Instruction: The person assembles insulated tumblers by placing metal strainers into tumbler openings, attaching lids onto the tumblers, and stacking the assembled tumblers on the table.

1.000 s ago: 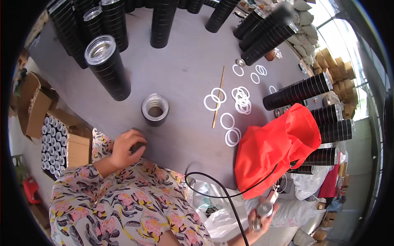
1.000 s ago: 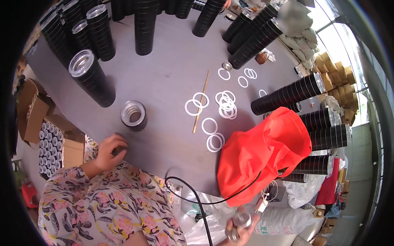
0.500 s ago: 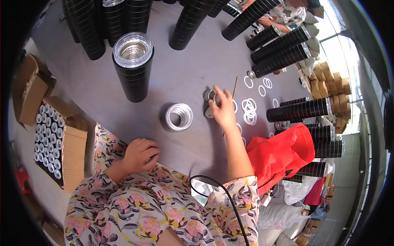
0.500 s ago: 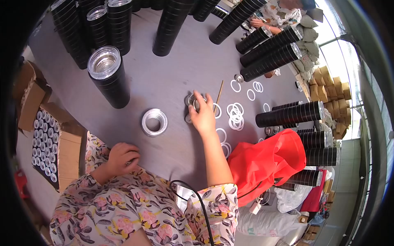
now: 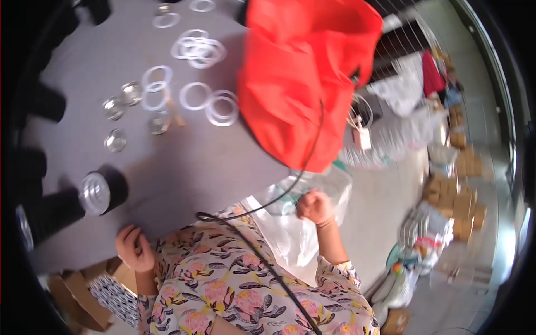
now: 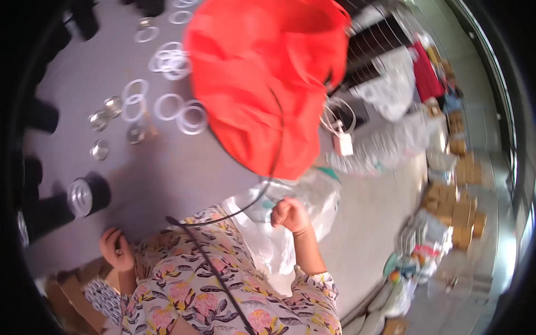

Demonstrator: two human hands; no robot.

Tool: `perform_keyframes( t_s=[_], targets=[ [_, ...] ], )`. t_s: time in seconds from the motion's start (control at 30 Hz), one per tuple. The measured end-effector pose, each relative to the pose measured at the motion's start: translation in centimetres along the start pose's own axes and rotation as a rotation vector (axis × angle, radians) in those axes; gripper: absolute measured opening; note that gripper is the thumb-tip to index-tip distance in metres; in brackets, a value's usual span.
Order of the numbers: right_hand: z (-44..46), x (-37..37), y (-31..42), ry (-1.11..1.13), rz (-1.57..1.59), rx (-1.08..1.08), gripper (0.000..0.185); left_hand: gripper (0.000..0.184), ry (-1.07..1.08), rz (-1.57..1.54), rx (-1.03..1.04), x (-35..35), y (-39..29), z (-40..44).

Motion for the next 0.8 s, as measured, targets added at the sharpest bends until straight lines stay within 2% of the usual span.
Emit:
perform_keyframes(
  t_s=[0.07, 0.17, 0.2, 0.27, 0.3, 0.33, 0.4, 0.53, 0.6, 0.63, 0.67, 0.7, 0.73, 0.77, 0.8],
  targets=[
    [-5.4, -11.5, -6.2, -0.668, 0.098, 0.206, 0.029, 0.013, 0.041, 0.0, 0.021, 0.6, 0.4, 0.1],
    [-5.9, -15.6, -9.6, -1.443, -0.15, -0.103, 0.02, 0.013, 0.106, 0.013, -0.042, 0.0, 0.7, -0.3],
    [-5.2, -18.4, -10.6, -1.495, -0.404, -0.243, 0.017, 0.013, 0.122, 0.017, -0.077, -0.2, 0.8, -0.5],
    [-4.4, -29.2, -14.0, -1.505, -1.423, -0.532, 0.027, 0.014, 0.14, 0.009, -0.113, -0.7, 1.0, -0.8],
    [-4.1, -29.3, -13.4, -1.512, -1.299, -0.269, 0.028, 0.014, 0.132, 0.004, -0.118, -0.6, 1.1, -0.9],
    [-3.4, -29.1, -12.8, -1.523, -1.24, -0.109, 0.028, 0.014, 0.123, 0.003, -0.125, -0.7, 1.2, -0.9],
    [-2.1, -28.7, -11.6, -1.538, -1.213, -0.007, 0.028, 0.011, 0.095, 0.046, -0.106, -0.1, -0.6, 0.3],
    [0.4, -29.7, -9.6, -1.51, -1.254, 0.05, 0.028, 0.009, 0.101, 0.007, -0.073, -0.9, -1.4, -1.3],
    [1.9, -30.4, -8.2, -1.496, -1.273, 0.051, 0.028, 0.014, 0.357, -0.11, 0.065, 1.2, -6.8, -0.6],
    [2.4, -30.5, -8.0, -1.483, -1.28, 0.058, 0.028, 0.016, 0.564, -0.432, 0.063, 3.8, -8.1, -0.1],
    [2.6, -30.7, -7.9, -1.472, -1.285, 0.054, 0.028, 0.023, 0.951, -0.517, -0.196, 5.3, -8.8, 0.0],
    [2.9, -30.7, -7.8, -1.46, -1.288, 0.051, 0.028, 0.026, 1.063, -0.595, -0.343, 8.2, -10.1, 0.1],
    [3.0, -30.7, -7.5, -1.456, -1.287, 0.045, 0.028, 0.026, 1.214, -0.724, -0.35, 11.0, -11.9, 1.0],
    [3.1, -30.6, -7.4, -1.447, -1.287, 0.037, 0.028, 0.027, 1.162, -0.801, -0.107, 13.2, -12.1, -0.5],
    [3.0, -30.6, -7.3, -1.44, -1.283, 0.028, 0.028, 0.025, 1.24, -0.788, -0.141, 15.5, -12.6, -1.1]
  ],
)
Point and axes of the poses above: each hand's wrist, its own z-axis towards the middle knuckle, its own x-axis out of the palm, y = z × x, the point moved 3 cm from there along z, towards the middle knuckle, and after that the axes turned 4 degrees about -z, right-handed, at the moved point
